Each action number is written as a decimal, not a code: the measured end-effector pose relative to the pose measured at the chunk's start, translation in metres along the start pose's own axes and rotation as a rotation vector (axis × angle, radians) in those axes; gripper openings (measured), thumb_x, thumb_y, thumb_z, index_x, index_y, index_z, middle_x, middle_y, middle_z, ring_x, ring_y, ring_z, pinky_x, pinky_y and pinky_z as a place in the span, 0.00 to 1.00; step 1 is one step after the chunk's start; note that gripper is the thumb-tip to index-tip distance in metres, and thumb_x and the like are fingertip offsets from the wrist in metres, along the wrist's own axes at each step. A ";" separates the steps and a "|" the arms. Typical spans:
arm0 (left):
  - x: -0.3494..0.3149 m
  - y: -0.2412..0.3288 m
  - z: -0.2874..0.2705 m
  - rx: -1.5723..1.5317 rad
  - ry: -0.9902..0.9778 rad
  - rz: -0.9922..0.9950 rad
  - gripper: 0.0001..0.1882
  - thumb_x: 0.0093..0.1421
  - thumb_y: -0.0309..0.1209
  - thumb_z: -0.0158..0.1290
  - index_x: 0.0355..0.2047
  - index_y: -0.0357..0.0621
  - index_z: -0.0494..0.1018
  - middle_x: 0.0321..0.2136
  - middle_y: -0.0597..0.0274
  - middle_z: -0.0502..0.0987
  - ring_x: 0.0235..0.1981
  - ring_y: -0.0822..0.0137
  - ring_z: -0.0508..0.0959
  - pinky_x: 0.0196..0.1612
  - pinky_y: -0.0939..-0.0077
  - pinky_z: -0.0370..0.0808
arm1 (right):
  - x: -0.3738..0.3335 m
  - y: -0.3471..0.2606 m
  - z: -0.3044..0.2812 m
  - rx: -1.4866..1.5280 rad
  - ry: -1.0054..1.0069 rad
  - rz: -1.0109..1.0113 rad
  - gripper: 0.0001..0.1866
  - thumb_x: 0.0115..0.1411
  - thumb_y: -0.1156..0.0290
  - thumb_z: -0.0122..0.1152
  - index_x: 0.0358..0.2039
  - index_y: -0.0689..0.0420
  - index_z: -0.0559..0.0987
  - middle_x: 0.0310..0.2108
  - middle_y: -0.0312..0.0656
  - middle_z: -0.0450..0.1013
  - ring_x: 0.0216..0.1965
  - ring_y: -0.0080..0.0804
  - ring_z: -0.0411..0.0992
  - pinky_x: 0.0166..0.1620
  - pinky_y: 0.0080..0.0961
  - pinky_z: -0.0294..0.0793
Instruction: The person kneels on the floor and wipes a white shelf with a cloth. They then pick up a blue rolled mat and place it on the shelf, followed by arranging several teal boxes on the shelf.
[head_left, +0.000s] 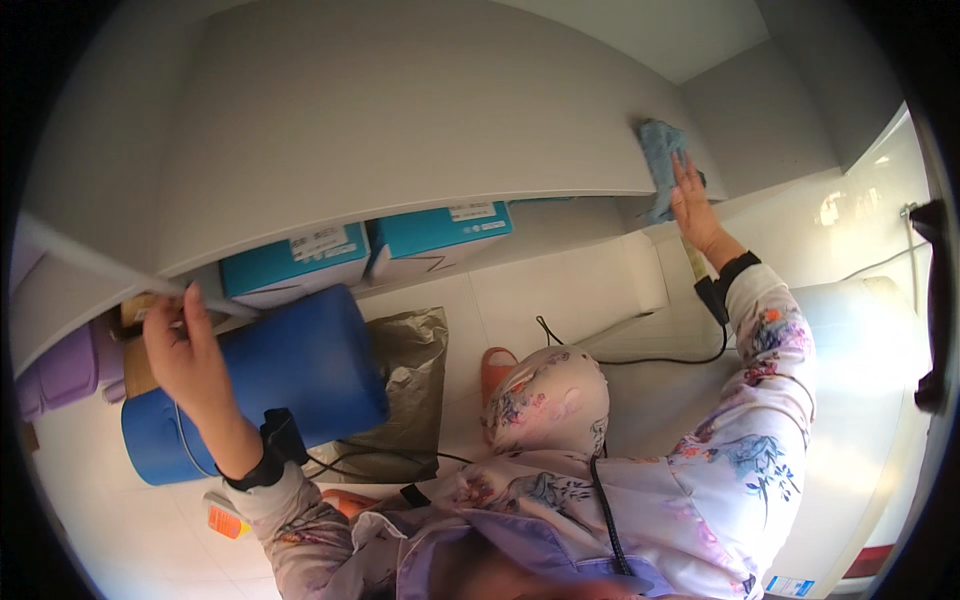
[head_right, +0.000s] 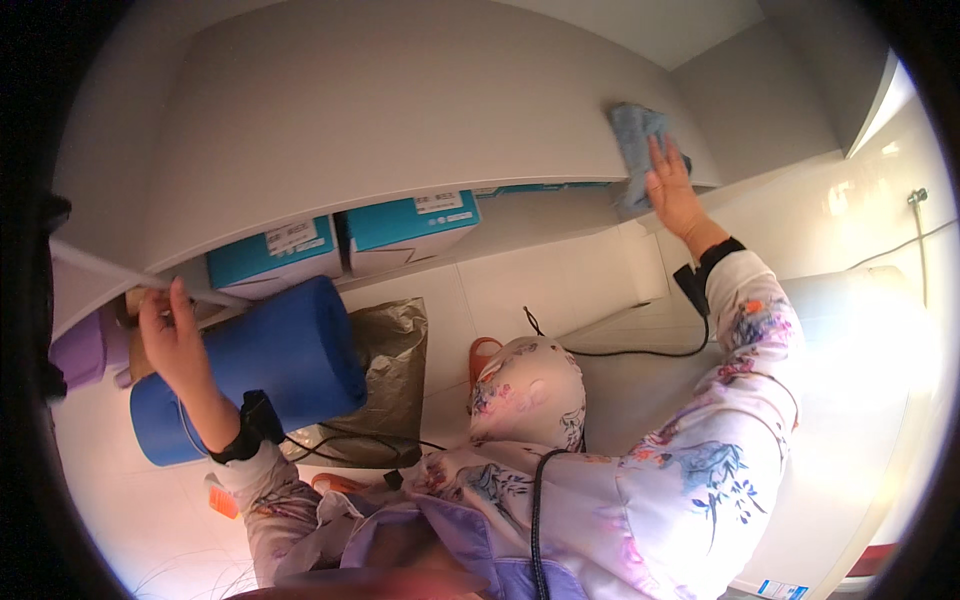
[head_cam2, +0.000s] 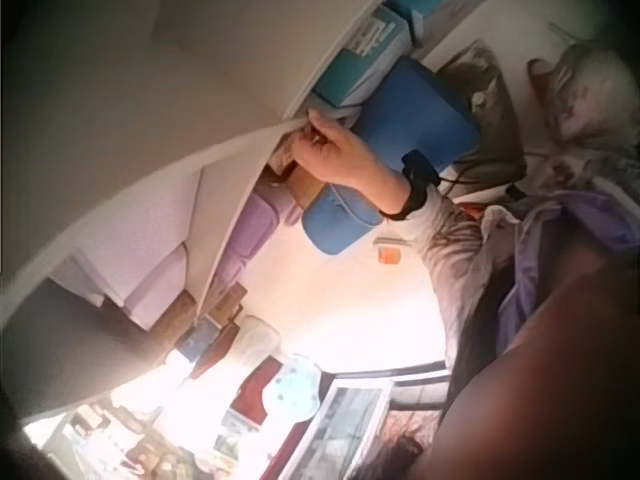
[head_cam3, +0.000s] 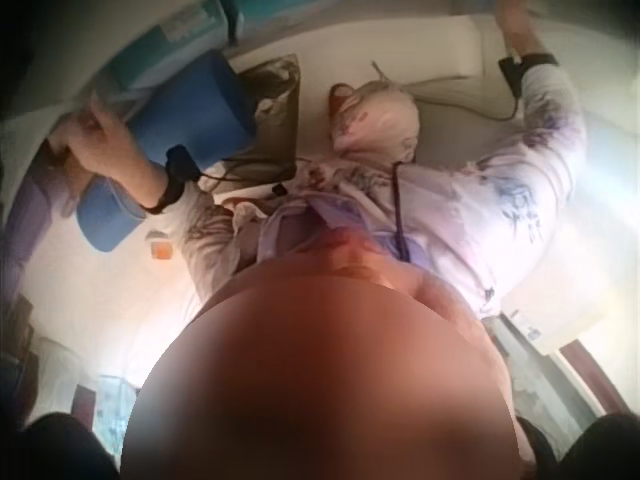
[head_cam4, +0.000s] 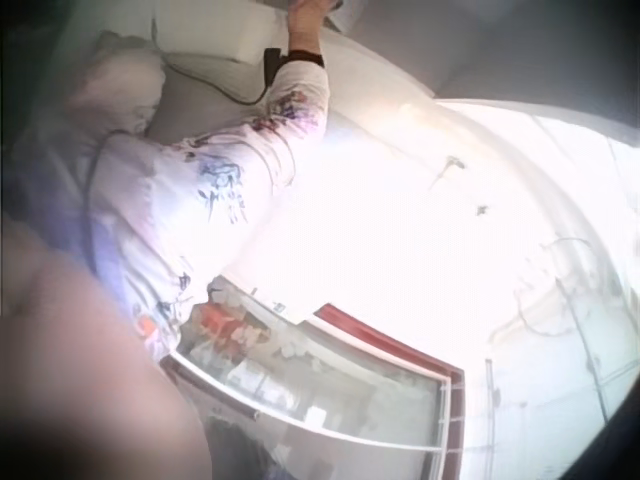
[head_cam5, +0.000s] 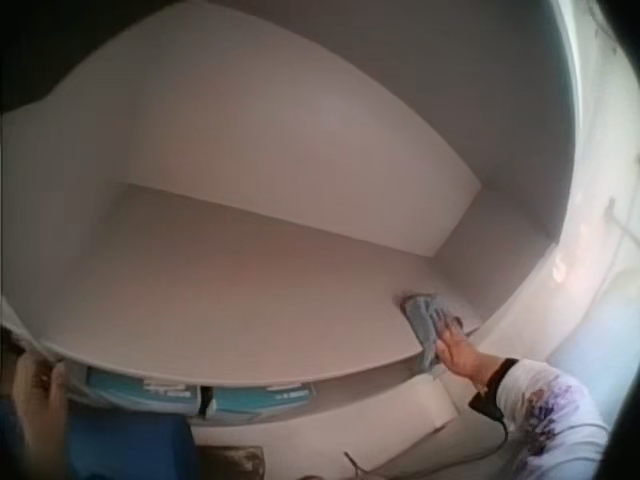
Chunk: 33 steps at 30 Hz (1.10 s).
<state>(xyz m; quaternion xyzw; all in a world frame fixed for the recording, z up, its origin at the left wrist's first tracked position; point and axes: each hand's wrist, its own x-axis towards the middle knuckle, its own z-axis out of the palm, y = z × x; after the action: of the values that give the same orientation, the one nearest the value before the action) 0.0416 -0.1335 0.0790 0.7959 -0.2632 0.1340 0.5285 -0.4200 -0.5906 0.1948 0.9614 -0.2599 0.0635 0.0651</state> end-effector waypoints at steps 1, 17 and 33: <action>0.002 0.004 -0.002 0.054 -0.020 0.045 0.11 0.58 0.32 0.56 0.34 0.36 0.71 0.24 0.60 0.72 0.25 0.68 0.71 0.29 0.77 0.68 | 0.011 -0.039 -0.007 -0.018 -0.025 -0.008 0.30 0.63 0.61 0.43 0.63 0.57 0.52 0.64 0.59 0.42 0.63 0.59 0.46 0.63 0.44 0.49; 0.009 0.023 -0.018 0.061 -0.084 0.061 0.11 0.53 0.28 0.54 0.36 0.37 0.70 0.25 0.49 0.72 0.28 0.48 0.73 0.30 0.60 0.70 | 0.199 -0.436 -0.044 0.222 -0.076 -0.325 0.45 0.54 0.45 0.56 0.63 0.57 0.52 0.64 0.61 0.42 0.61 0.73 0.44 0.61 0.53 0.50; 0.009 0.019 -0.013 0.021 -0.124 -0.011 0.12 0.51 0.29 0.56 0.33 0.37 0.68 0.26 0.48 0.72 0.29 0.45 0.72 0.30 0.60 0.70 | 0.192 -0.397 -0.079 0.755 -0.184 -0.605 0.24 0.51 0.71 0.50 0.51 0.58 0.70 0.56 0.49 0.63 0.60 0.46 0.57 0.60 0.35 0.58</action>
<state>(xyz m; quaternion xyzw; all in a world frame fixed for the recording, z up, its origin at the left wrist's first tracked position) 0.0396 -0.1301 0.1035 0.8097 -0.2895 0.0844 0.5035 -0.0606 -0.3323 0.2654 0.9519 0.0672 0.0462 -0.2954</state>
